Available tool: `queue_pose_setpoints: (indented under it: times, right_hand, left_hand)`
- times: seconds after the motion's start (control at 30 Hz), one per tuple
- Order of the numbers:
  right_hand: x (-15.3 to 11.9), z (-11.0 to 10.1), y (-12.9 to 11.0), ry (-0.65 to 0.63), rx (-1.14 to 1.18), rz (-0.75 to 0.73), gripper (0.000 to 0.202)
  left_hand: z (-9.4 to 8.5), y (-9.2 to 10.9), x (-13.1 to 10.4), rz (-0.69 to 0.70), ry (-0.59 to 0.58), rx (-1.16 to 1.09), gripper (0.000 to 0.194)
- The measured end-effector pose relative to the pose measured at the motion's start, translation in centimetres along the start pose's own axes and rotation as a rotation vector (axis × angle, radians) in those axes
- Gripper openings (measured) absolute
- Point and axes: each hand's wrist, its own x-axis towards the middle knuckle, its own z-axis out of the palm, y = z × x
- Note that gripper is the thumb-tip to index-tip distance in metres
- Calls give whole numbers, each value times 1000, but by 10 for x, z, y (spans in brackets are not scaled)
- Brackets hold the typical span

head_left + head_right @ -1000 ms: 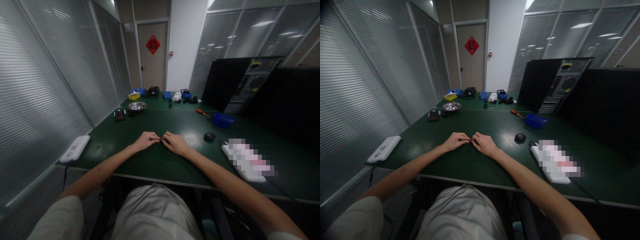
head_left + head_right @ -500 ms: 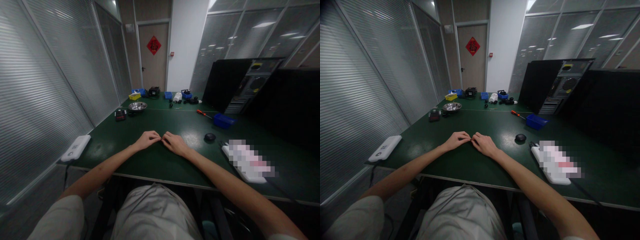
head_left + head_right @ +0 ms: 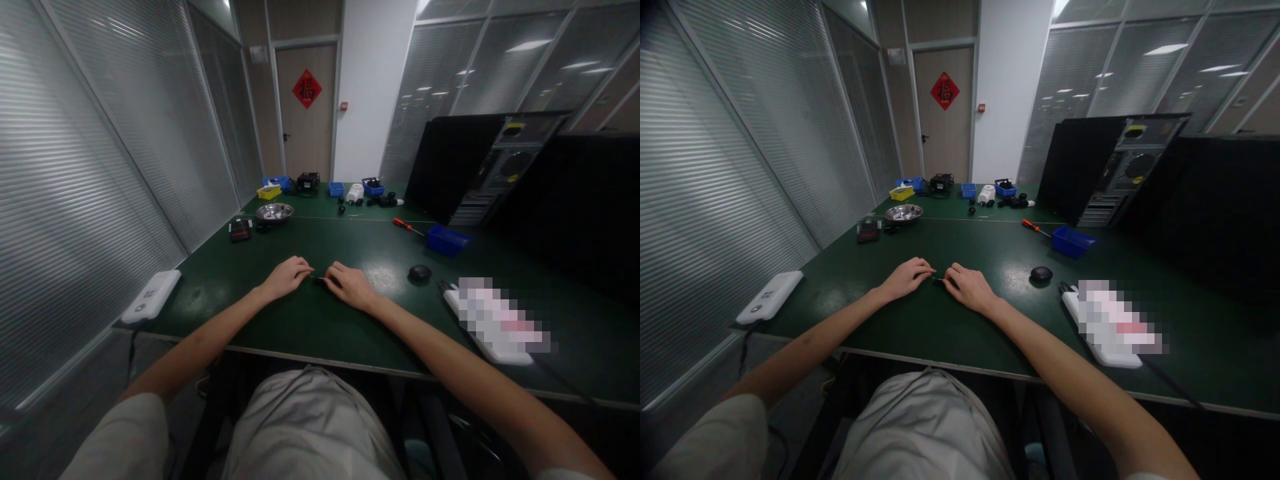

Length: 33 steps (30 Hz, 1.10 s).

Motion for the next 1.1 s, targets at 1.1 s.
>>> queue_pose_setpoints:
  times: [1.1]
  right_hand:
    - [-3, -3, 2, 14, 15, -19, 20]
  left_hand:
    - [-103, -145, -66, -745, 156, 507, 34]
